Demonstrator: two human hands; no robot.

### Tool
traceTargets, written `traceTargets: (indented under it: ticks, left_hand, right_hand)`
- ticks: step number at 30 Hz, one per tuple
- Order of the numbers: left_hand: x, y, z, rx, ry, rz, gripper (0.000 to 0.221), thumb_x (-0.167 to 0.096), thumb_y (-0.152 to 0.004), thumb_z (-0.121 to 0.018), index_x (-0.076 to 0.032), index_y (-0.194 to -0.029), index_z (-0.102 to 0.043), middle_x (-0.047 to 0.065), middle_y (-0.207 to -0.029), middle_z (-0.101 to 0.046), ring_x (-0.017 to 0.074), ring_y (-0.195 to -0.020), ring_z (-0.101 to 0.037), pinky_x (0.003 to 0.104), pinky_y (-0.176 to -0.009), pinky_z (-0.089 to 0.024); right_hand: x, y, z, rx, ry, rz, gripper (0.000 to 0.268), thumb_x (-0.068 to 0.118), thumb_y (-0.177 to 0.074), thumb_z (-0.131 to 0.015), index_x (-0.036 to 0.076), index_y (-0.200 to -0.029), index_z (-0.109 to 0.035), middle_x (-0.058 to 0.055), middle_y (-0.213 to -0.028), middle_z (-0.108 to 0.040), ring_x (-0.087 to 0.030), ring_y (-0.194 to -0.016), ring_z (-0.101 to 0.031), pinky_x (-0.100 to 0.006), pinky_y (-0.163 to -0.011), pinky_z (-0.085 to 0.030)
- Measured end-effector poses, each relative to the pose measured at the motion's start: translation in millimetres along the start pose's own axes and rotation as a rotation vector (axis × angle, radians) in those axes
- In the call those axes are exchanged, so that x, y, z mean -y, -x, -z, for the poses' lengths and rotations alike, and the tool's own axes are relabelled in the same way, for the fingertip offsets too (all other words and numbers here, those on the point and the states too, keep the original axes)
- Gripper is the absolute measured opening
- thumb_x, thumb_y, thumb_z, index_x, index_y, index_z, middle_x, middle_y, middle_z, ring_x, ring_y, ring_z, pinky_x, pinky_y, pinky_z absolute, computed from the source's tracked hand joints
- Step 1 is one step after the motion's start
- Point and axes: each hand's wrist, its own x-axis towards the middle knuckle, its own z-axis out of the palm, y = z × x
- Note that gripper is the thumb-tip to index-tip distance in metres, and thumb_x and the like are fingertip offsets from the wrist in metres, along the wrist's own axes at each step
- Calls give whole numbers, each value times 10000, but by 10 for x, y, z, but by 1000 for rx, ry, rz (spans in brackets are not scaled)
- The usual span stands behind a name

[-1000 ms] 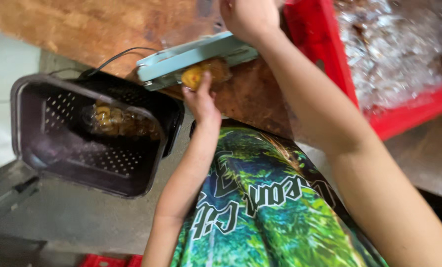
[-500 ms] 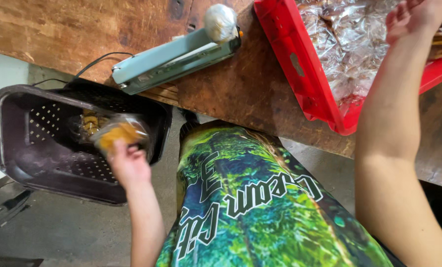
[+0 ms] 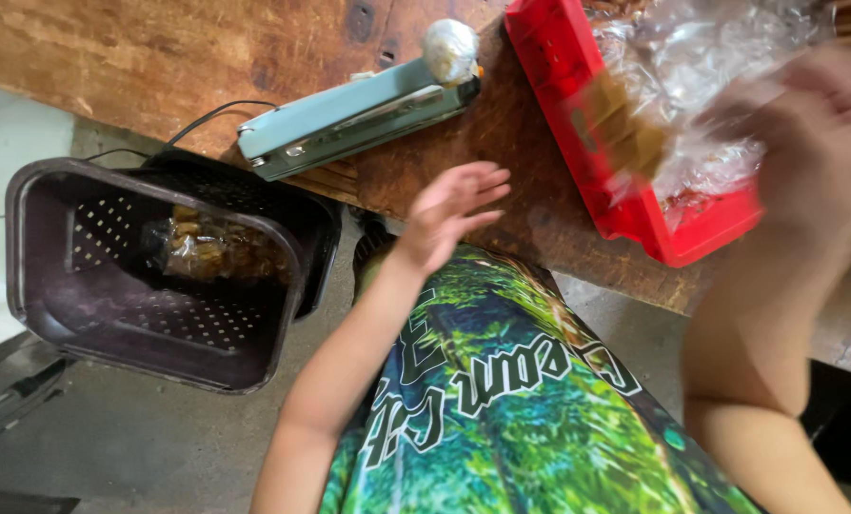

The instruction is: The person seals bags of bread using a heat sealer, taking bags from a crate and placing the sealed bags into a bin.

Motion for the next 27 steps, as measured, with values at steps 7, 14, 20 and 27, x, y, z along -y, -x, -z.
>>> traceTargets:
  ticks: [7,14,20,27]
  left_hand:
    - [100,-308,365,-6,71,61,532,-326,-885,-866,-69,-1290,-636,90,-1192,-708,229,-1143,-671,414,-1023,-553]
    - [150,-487,717,-503,-177,130,403,-285,-811,-819,-168,-1174,-689,-15,-1043,-738,115,-922,-695,312,-752,-541]
    - [167,-668,776,-696,95,-278,434,-249,-845,-844,-133,-1223,-666,-4,-1126,-696,141,-992,-648,340,-797,-534]
    - [58,-349,922,-841,267,-550,396,-185,-940,-758,-103,-1297,-606,32,-1277,-631,183,-1185,-600,381,-953,-541]
  right_hand:
    - [-785,49,-1411,-65,-217,-434,163,138,-1023,-652,80,-898,-566,-91,-854,-734,-156,-685,-712,-280,-597,-593]
    - [-1706,-329,-1635,-169,149,-183,165,132,-1047,-708,17,-968,-621,-33,-754,-619,-80,-613,-574,-245,-536,-464]
    - [-1193,-1121,-1860,-61,64,79,121,98,-1111,-696,17,-1061,-621,13,-806,-588,-66,-662,-543,-255,-588,-430]
    - [-431,-1411,-2670,306,890,1000,96,-7,-966,-615,65,-1030,-626,-141,-931,-690,-363,-861,-669,-497,-753,-516]
